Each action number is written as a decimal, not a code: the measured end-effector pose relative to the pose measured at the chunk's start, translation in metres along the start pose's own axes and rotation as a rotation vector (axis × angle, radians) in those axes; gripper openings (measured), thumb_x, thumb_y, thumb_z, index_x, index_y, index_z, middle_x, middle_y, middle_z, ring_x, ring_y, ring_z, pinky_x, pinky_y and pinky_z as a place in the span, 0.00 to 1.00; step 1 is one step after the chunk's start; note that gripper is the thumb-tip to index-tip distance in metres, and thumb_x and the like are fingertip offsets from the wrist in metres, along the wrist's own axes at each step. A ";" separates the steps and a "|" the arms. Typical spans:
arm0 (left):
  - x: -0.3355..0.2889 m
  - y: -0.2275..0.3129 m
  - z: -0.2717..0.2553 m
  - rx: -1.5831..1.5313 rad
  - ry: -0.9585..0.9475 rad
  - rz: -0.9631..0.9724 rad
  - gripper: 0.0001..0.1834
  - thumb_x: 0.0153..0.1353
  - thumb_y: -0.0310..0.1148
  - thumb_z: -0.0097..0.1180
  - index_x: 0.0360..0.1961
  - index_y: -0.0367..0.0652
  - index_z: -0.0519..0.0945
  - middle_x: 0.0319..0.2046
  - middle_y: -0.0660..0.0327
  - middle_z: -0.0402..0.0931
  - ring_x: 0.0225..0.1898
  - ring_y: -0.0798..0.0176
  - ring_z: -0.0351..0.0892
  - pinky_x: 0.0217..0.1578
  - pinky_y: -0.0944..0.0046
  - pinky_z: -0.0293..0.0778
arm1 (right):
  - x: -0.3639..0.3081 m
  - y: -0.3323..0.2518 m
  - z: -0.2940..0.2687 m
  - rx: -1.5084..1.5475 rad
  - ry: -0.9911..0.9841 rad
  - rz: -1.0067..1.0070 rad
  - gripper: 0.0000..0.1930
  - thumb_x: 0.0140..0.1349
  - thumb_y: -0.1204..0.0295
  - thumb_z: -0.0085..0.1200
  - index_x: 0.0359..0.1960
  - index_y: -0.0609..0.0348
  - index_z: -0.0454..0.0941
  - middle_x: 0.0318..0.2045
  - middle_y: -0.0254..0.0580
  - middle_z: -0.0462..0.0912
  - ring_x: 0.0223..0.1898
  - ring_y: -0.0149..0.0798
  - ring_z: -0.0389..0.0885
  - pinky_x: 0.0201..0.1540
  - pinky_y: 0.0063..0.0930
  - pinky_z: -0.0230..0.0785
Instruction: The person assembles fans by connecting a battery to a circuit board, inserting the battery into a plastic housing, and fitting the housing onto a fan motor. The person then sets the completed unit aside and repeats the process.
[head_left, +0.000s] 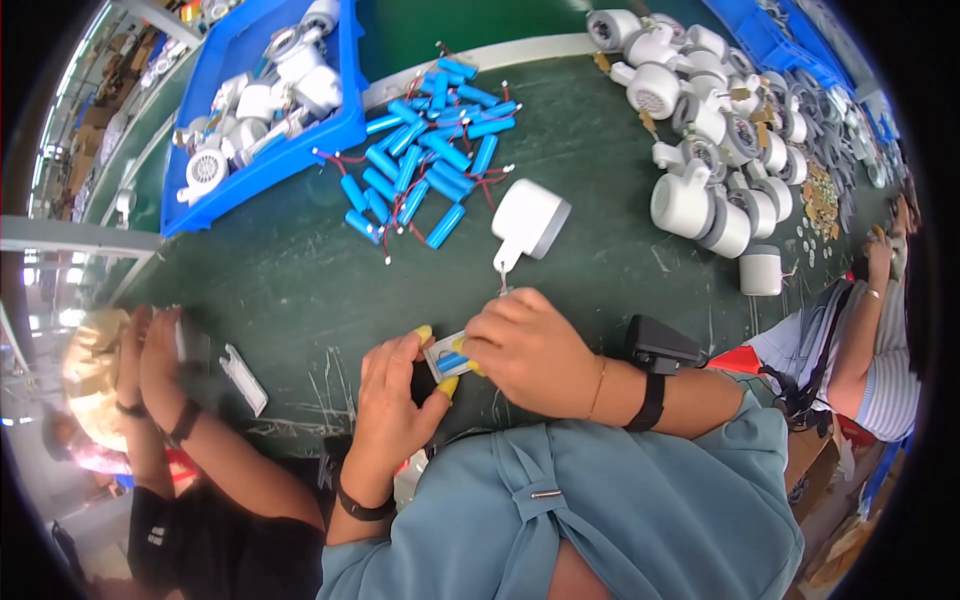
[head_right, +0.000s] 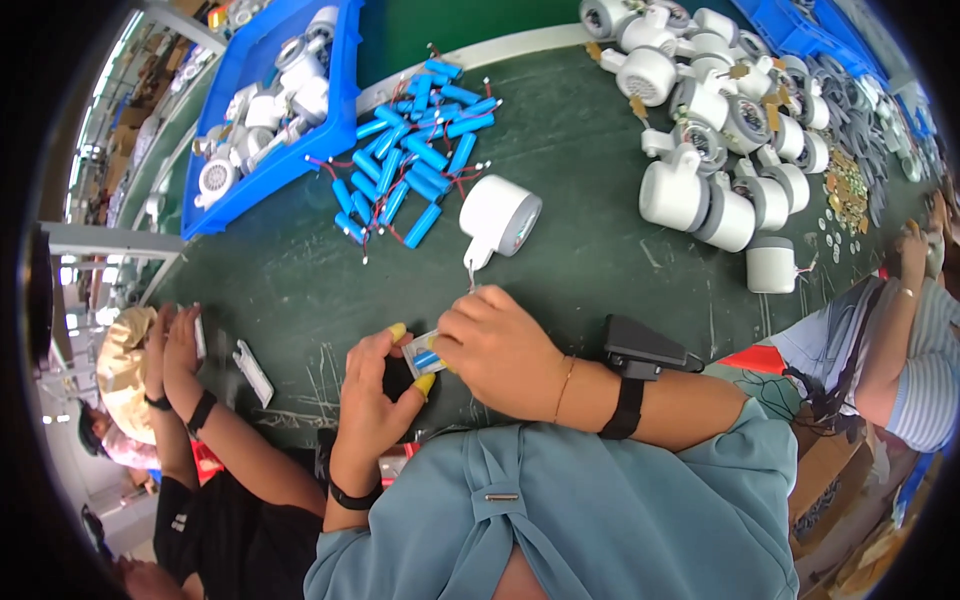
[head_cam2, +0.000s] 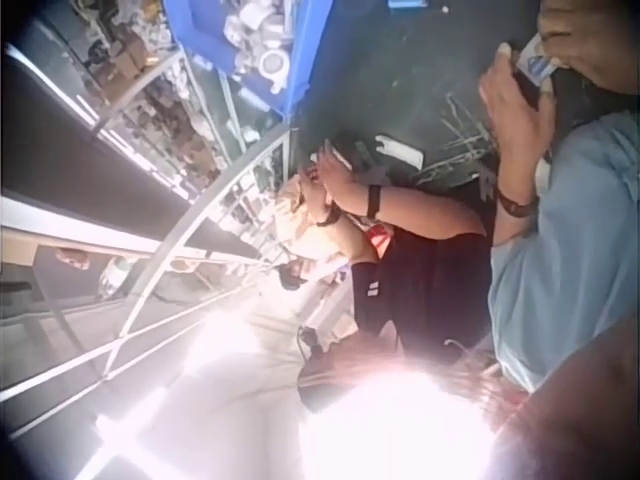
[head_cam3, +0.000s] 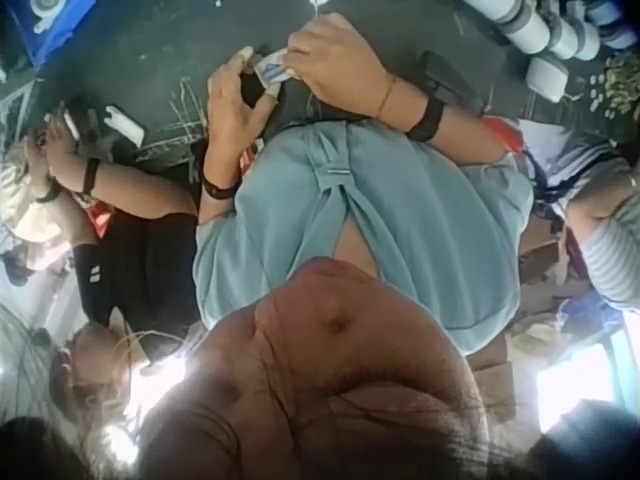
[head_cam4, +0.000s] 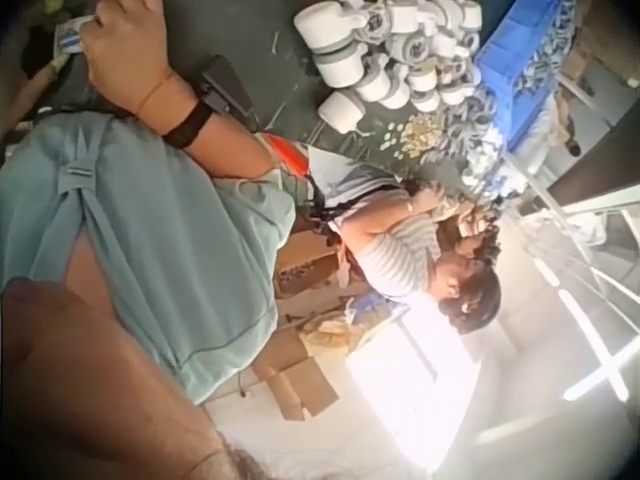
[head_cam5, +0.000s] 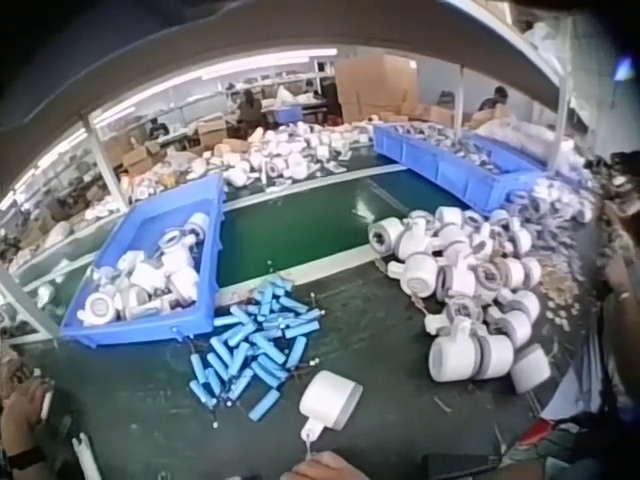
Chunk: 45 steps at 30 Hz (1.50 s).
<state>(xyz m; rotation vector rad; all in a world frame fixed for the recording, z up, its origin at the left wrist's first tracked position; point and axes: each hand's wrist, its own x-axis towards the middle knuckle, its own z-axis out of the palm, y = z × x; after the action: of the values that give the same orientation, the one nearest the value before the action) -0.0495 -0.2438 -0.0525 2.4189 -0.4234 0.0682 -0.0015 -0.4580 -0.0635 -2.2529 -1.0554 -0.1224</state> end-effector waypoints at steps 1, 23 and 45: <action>0.003 0.005 -0.007 -0.024 -0.028 -0.042 0.35 0.44 0.22 0.67 0.57 0.36 0.71 0.49 0.51 0.78 0.47 0.50 0.76 0.53 0.55 0.69 | 0.000 0.000 -0.007 -0.016 0.012 0.003 0.13 0.48 0.74 0.62 0.38 0.55 0.81 0.37 0.34 0.78 0.43 0.40 0.76 0.51 0.37 0.64; 0.042 -0.020 -0.109 -0.387 0.318 -0.402 0.09 0.69 0.32 0.58 0.42 0.37 0.82 0.31 0.71 0.78 0.32 0.79 0.71 0.34 0.76 0.67 | -0.030 0.036 -0.050 0.227 0.188 0.258 0.08 0.54 0.81 0.57 0.37 0.62 0.79 0.34 0.43 0.81 0.37 0.49 0.78 0.42 0.38 0.67; 0.002 0.004 -0.024 0.220 -0.011 -0.164 0.16 0.50 0.22 0.61 0.43 0.39 0.80 0.42 0.51 0.73 0.40 0.45 0.75 0.41 0.53 0.73 | -0.038 0.032 -0.049 0.181 0.168 0.239 0.11 0.56 0.79 0.57 0.41 0.58 0.80 0.35 0.40 0.80 0.38 0.46 0.79 0.45 0.37 0.70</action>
<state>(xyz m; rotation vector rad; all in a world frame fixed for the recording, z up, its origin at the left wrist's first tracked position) -0.0472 -0.2327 -0.0313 2.6629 -0.2310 0.0302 0.0048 -0.5274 -0.0538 -2.1435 -0.6767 -0.1081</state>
